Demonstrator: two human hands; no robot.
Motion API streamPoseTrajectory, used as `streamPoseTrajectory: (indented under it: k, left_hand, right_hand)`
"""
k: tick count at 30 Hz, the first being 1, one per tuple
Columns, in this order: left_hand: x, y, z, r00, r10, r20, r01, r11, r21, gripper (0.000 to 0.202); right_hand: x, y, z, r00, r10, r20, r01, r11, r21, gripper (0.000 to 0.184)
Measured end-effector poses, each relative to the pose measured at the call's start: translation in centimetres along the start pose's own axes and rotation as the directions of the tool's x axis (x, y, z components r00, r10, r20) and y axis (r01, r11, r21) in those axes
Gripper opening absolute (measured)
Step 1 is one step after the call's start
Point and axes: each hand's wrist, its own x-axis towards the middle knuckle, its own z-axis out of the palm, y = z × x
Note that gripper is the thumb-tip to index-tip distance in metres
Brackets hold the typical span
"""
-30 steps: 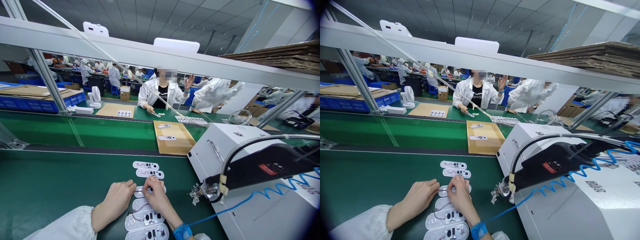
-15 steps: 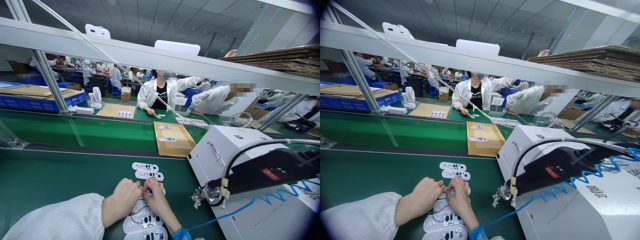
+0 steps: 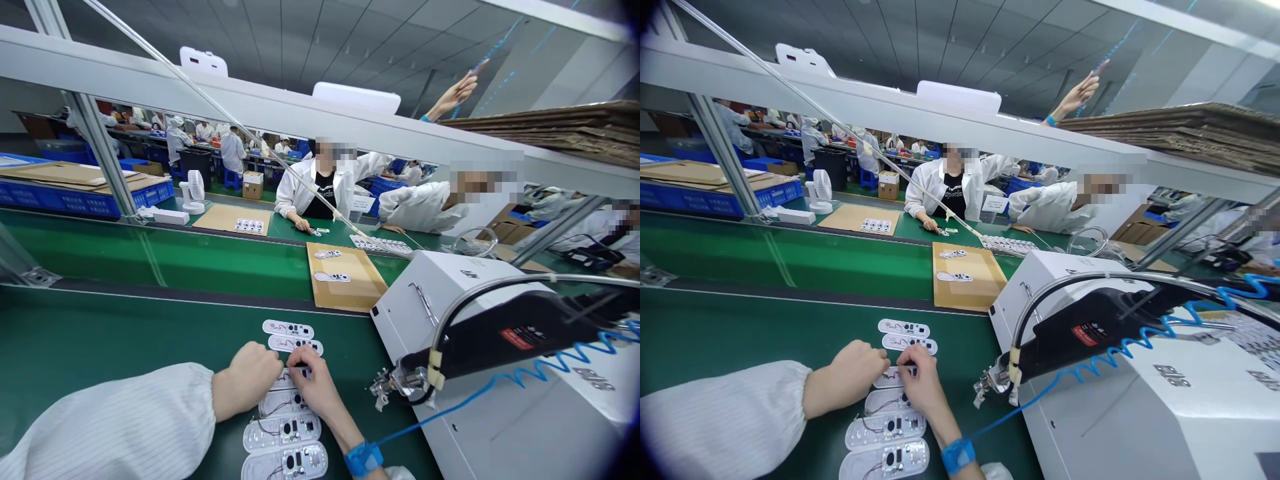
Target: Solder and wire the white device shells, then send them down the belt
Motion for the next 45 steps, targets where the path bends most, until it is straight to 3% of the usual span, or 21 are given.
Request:
streamPoseTrajectory:
  k: [5, 11, 14, 24, 28, 36, 45]
  left_hand:
    - [-2.8, -1.2, -0.2, 0.986, -0.159, -0.056, 0.155, 0.985, -0.075, 0.022]
    - [-3.4, 0.0, 3.7, 0.954, -0.299, -0.004, 0.286, 0.916, -0.281, 0.001]
    - [-3.0, 0.2, 4.9, 0.951, -0.307, -0.035, 0.282, 0.91, -0.303, 0.008]
    - [-3.0, -1.3, 4.7, 0.988, -0.053, -0.144, 0.001, 0.94, -0.341, 0.012]
    - [-2.7, -1.8, 4.6, 0.981, 0.0, -0.193, -0.07, 0.932, -0.356, 0.016]
    - [-2.0, -2.1, 6.0, 0.962, -0.005, -0.272, -0.091, 0.936, -0.339, 0.021]
    - [-1.4, -4.4, 4.7, 0.937, 0.251, -0.245, -0.317, 0.904, -0.286, 0.034]
  right_hand:
    - [-2.8, -1.2, -0.7, 1.0, -0.019, -0.002, 0.019, 0.995, 0.103, 0.026]
    - [-3.5, -1.3, 1.3, 0.999, 0.029, -0.046, -0.023, 0.992, 0.12, 0.028]
    - [-3.1, -0.7, 1.9, 0.994, 0.074, -0.082, -0.064, 0.99, 0.126, 0.026]
    - [-3.3, -0.7, 1.5, 0.991, 0.118, -0.056, -0.108, 0.981, 0.162, 0.025]
    - [-3.1, -0.7, 1.6, 0.99, 0.134, -0.04, -0.125, 0.978, 0.169, 0.024]
    - [-2.6, -0.5, 1.9, 0.985, 0.172, -0.032, -0.165, 0.974, 0.155, 0.025]
    - [-2.0, -0.4, 2.5, 0.979, 0.202, -0.036, -0.196, 0.973, 0.118, 0.024]
